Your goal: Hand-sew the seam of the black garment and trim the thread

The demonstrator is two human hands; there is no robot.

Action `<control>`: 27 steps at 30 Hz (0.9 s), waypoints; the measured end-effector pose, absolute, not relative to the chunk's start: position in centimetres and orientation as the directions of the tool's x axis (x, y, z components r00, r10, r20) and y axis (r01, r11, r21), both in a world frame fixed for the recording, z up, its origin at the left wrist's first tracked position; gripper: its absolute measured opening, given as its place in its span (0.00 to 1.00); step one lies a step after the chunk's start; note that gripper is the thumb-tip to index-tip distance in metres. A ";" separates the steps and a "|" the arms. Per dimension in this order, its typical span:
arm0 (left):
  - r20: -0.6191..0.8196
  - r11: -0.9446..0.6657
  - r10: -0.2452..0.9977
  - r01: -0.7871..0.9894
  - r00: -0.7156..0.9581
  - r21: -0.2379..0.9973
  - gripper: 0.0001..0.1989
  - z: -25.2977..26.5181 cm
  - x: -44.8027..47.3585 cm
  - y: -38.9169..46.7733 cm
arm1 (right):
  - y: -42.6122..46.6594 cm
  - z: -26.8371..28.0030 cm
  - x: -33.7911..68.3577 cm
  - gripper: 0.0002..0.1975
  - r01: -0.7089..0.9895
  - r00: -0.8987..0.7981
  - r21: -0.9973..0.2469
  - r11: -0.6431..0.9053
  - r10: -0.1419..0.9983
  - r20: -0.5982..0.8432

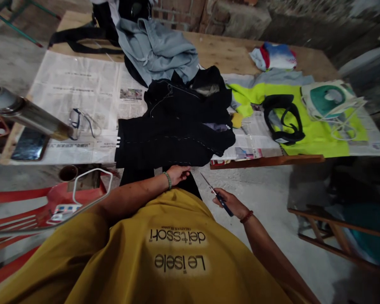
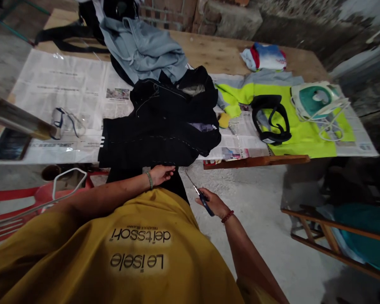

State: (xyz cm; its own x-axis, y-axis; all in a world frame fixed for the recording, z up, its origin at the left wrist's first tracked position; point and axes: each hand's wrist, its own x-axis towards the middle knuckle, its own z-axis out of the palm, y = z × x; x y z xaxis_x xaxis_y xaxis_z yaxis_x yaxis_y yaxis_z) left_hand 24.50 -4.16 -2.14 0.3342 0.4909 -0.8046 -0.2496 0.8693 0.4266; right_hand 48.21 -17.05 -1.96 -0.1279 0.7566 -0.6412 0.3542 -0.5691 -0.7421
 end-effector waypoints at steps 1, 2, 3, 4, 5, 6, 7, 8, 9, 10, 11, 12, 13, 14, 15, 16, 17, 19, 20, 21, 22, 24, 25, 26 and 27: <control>-0.801 0.865 0.499 -0.246 0.331 0.438 0.07 -2.1 24.5 -4.2 | -16.9 -1.9 47.8 0.23 0.328 -0.134 -0.730 -0.599 0.736 -0.664; -0.796 0.859 0.509 -0.242 0.327 0.450 0.07 -2.0 24.5 -4.2 | -16.6 -1.7 47.2 0.23 0.297 -0.146 -0.721 -0.626 0.716 -0.682; -0.793 0.854 0.519 -0.237 0.320 0.464 0.07 -2.0 24.5 -4.2 | -16.3 -1.6 46.7 0.24 0.261 -0.163 -0.718 -0.645 0.704 -0.692; -0.791 0.848 0.528 -0.231 0.310 0.476 0.07 -2.0 24.5 -4.3 | -15.9 -1.4 46.2 0.24 0.221 -0.180 -0.724 -0.653 0.702 -0.689; -0.789 0.844 0.535 -0.225 0.301 0.487 0.07 -1.9 24.5 -4.3 | -15.5 -1.1 45.7 0.25 0.176 -0.196 -0.738 -0.651 0.712 -0.675; -0.790 0.842 0.539 -0.217 0.293 0.494 0.07 -1.9 24.5 -4.3 | -15.0 -0.9 45.2 0.25 0.130 -0.207 -0.753 -0.645 0.725 -0.657; -0.791 0.841 0.540 -0.208 0.287 0.499 0.07 -1.9 24.5 -4.3 | -14.7 -0.6 44.9 0.25 0.086 -0.216 -0.765 -0.638 0.738 -0.640; -0.793 0.841 0.541 -0.199 0.281 0.503 0.07 -1.9 24.5 -4.3 | -14.4 -0.4 44.6 0.25 0.043 -0.228 -0.775 -0.631 0.749 -0.622; -0.794 0.841 0.541 -0.189 0.278 0.507 0.07 -2.0 24.5 -4.3 | -14.1 -0.1 44.4 0.25 -0.004 -0.241 -0.781 -0.625 0.758 -0.606; -0.794 0.841 0.541 -0.179 0.277 0.511 0.07 -2.0 24.5 -4.3 | -14.0 0.2 44.3 0.25 -0.057 -0.254 -0.780 -0.623 0.765 -0.592; -0.794 0.840 0.542 -0.167 0.276 0.516 0.07 -2.0 24.5 -4.2 | -13.8 0.5 44.1 0.25 -0.115 -0.268 -0.772 -0.626 0.768 -0.582; -0.792 0.839 0.544 -0.155 0.278 0.522 0.08 -2.0 24.5 -4.2 | -13.7 0.8 44.0 0.25 -0.175 -0.280 -0.755 -0.632 0.767 -0.577; -0.789 0.837 0.546 -0.145 0.282 0.527 0.08 -2.0 24.5 -4.2 | -13.6 1.0 43.8 0.25 -0.234 -0.289 -0.731 -0.641 0.764 -0.577; -0.788 0.836 0.546 -0.136 0.285 0.531 0.08 -2.0 24.5 -4.1 | -13.5 1.2 43.5 0.25 -0.285 -0.298 -0.702 -0.653 0.757 -0.582; -0.787 0.836 0.547 -0.129 0.286 0.533 0.08 -2.0 24.4 -4.1 | -13.4 1.3 43.3 0.24 -0.325 -0.309 -0.674 -0.663 0.748 -0.587; -0.789 0.835 0.547 -0.124 0.280 0.536 0.07 -2.1 24.4 -4.1 | -13.2 1.3 43.0 0.24 -0.357 -0.319 -0.652 -0.669 0.744 -0.588; -0.791 0.834 0.549 -0.119 0.269 0.538 0.07 -2.1 24.4 -4.0 | -13.1 1.3 42.6 0.24 -0.386 -0.326 -0.637 -0.667 0.745 -0.583; -0.797 0.830 0.555 -0.106 0.238 0.547 0.07 -2.3 24.4 -3.9 | -12.7 1.3 42.0 0.24 -0.434 -0.322 -0.622 -0.652 0.757 -0.569; -0.798 0.827 0.560 -0.099 0.224 0.553 0.07 -2.5 24.4 -3.9 | -12.6 1.3 41.7 0.24 -0.447 -0.316 -0.621 -0.644 0.763 -0.564; -0.796 0.823 0.566 -0.092 0.213 0.561 0.07 -2.6 24.4 -3.9 | -12.5 1.3 41.4 0.24 -0.451 -0.308 -0.625 -0.637 0.768 -0.561; -0.795 0.819 0.572 -0.088 0.203 0.567 0.08 -2.7 24.4 -3.9 | -12.3 1.3 41.2 0.25 -0.447 -0.302 -0.633 -0.632 0.773 -0.559; -0.787 0.809 0.586 -0.091 0.191 0.580 0.09 -2.9 24.4 -3.9 | -12.2 1.4 40.8 0.25 -0.423 -0.289 -0.659 -0.622 0.782 -0.552; -0.781 0.804 0.593 -0.100 0.197 0.586 0.09 -2.9 24.4 -3.9 | -12.2 1.4 40.8 0.26 -0.405 -0.286 -0.675 -0.617 0.786 -0.548; -0.771 0.800 0.599 -0.112 0.215 0.590 0.09 -2.9 24.3 -4.0 | -12.3 1.3 40.8 0.26 -0.382 -0.282 -0.692 -0.612 0.791 -0.544; -0.761 0.797 0.602 -0.125 0.243 0.591 0.09 -2.9 24.3 -4.1 | -12.3 1.1 41.0 0.27 -0.346 -0.278 -0.714 -0.609 0.793 -0.543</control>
State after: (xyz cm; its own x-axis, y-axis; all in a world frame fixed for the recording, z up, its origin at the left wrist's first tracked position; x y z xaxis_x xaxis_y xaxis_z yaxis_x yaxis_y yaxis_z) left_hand 24.26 -4.10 -2.86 0.2433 0.6020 -0.7605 -0.1254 0.7970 0.5908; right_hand 41.01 -12.33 1.07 -0.2779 0.7928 -0.5425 -0.3455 -0.6094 -0.7136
